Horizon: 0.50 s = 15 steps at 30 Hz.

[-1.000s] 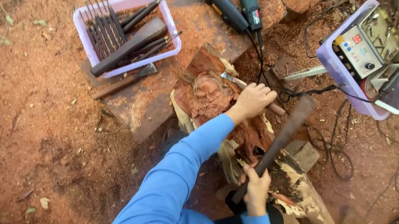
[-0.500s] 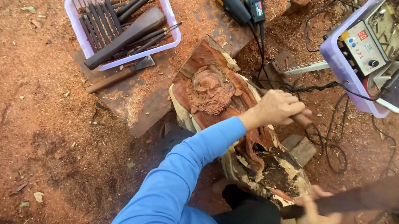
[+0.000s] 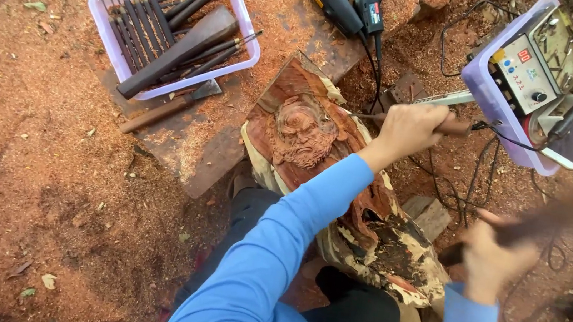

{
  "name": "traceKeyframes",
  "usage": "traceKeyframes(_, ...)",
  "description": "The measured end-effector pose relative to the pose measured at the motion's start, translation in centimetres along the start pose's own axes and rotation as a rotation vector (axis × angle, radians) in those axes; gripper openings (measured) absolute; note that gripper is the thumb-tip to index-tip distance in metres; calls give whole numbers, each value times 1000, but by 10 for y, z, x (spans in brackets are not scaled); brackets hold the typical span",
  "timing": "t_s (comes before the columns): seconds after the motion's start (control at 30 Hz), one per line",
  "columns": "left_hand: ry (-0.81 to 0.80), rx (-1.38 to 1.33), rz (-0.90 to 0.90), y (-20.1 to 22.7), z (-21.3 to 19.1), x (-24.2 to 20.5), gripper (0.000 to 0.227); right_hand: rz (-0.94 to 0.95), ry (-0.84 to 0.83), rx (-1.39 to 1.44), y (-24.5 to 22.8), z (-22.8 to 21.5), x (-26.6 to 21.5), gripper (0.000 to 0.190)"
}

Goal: Carving and refining a wood sculpture using a mallet, chisel, and power grinder.

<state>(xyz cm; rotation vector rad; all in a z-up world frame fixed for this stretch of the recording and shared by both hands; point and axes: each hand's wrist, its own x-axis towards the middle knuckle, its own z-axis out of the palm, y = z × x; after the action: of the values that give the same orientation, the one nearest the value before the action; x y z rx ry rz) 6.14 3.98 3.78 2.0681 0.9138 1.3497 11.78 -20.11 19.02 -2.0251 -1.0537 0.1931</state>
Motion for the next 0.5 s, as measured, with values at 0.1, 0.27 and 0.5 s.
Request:
traceKeyframes(0.1,-166,48,-254,5,-18,16,17,135,-297,-588,-1,13,29,25)
traceKeyframes(0.27,-135,74,-238,1,-2,16,19,277,-43,-209,16,35,32,17)
traceKeyframes(0.5,-108,175,-194,-29,58,-11,17,455,-122,-567,66,25,25,26)
